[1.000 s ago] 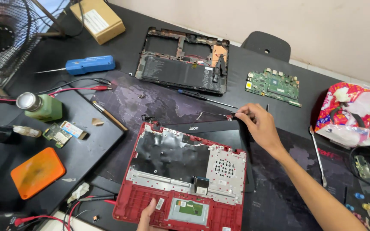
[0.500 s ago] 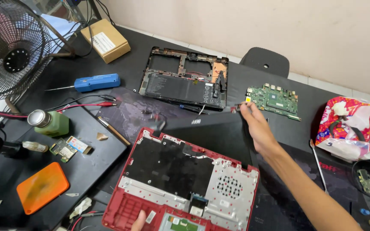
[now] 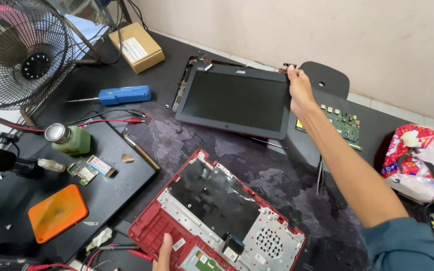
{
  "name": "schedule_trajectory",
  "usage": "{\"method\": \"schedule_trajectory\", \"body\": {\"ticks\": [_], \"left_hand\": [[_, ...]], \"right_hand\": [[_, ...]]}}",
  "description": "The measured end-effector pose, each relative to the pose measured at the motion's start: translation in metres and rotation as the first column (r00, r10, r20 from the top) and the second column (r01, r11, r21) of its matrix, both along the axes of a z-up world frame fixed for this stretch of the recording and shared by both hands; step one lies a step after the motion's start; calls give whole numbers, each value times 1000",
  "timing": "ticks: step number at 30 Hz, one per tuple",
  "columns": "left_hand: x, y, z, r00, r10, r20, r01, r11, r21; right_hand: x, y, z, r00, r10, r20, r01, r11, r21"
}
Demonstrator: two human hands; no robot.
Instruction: The person tests a laptop motherboard with a multimeter, then disassembles the laptop chassis using a screwdriver and tweezers. They remove screws, separate the screen assembly, and place components on the workbench.
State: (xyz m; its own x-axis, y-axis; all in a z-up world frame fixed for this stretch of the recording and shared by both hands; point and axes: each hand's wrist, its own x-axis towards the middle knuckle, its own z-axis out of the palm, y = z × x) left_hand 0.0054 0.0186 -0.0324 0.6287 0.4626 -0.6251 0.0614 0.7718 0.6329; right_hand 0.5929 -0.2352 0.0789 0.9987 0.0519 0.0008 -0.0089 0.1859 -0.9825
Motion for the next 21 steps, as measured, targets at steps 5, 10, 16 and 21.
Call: {"method": "schedule_trajectory", "body": {"ticks": [5,10,16,21], "left_hand": [[63,-5,80,999,-3,-47,2,1000,-19],[90,-14,131,995,19,-103,-30,994,-101],[96,-4,132,996,-90,0,89,983,-157],[108,-3,160,963,-229,144,246,962,-116]], "right_hand": [[9,18,6,997,-46,-69,42,998,-50],[17,18,-1,997,6,-75,-4,1000,25],[-25,22,54,989,140,-35,-143,984,-106],[-13,-3,29,984,158,-85,-173,959,-222]]}}
